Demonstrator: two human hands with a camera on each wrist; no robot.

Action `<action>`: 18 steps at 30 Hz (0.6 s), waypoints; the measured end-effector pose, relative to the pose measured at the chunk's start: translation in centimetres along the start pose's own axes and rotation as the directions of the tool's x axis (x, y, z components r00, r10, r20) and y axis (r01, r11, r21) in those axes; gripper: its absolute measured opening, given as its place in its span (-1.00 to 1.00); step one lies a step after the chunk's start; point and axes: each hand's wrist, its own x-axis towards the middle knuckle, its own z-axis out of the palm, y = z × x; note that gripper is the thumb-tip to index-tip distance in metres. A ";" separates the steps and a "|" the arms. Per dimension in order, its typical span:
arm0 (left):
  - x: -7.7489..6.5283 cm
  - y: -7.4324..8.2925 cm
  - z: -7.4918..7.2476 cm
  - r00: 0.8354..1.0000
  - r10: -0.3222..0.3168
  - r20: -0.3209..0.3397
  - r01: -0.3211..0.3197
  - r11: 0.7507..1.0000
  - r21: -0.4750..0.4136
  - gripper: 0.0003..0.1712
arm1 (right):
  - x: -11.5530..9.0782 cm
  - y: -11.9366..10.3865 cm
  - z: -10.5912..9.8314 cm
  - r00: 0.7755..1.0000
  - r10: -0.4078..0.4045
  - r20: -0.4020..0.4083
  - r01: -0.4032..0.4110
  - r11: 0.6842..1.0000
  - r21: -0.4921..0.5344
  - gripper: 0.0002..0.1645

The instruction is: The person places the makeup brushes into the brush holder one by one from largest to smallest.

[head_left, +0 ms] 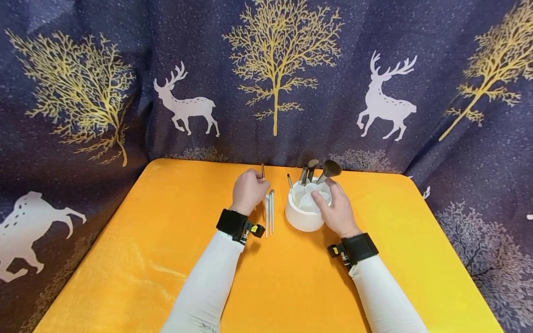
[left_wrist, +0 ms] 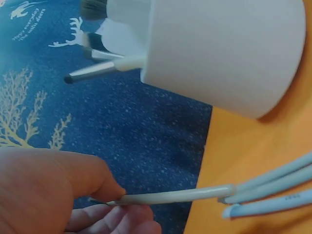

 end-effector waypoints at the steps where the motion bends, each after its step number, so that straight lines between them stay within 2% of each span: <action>1: 0.0 0.1 -0.1 1.000 0.009 -0.011 -0.009 1.000 -0.009 -0.83 | 0.0 0.0 0.0 1.000 0.000 0.001 0.000 1.000 0.000 -0.20; 4: 0.0 0.5 -0.3 0.999 0.030 -0.041 -0.032 0.999 -0.037 -0.76 | 0.0 0.0 0.0 1.000 0.003 0.005 -0.003 1.000 0.002 -0.20; 9: -0.1 1.2 -0.5 0.994 0.058 -0.088 -0.067 0.993 -0.101 -0.76 | -0.1 -0.1 -0.1 1.000 0.009 0.009 -0.009 1.000 0.002 -0.19; 18: -0.8 3.1 -1.4 0.976 0.107 -0.188 -0.145 0.968 -0.206 -0.75 | -0.1 0.0 -0.1 1.000 0.007 0.018 -0.007 1.000 0.004 -0.18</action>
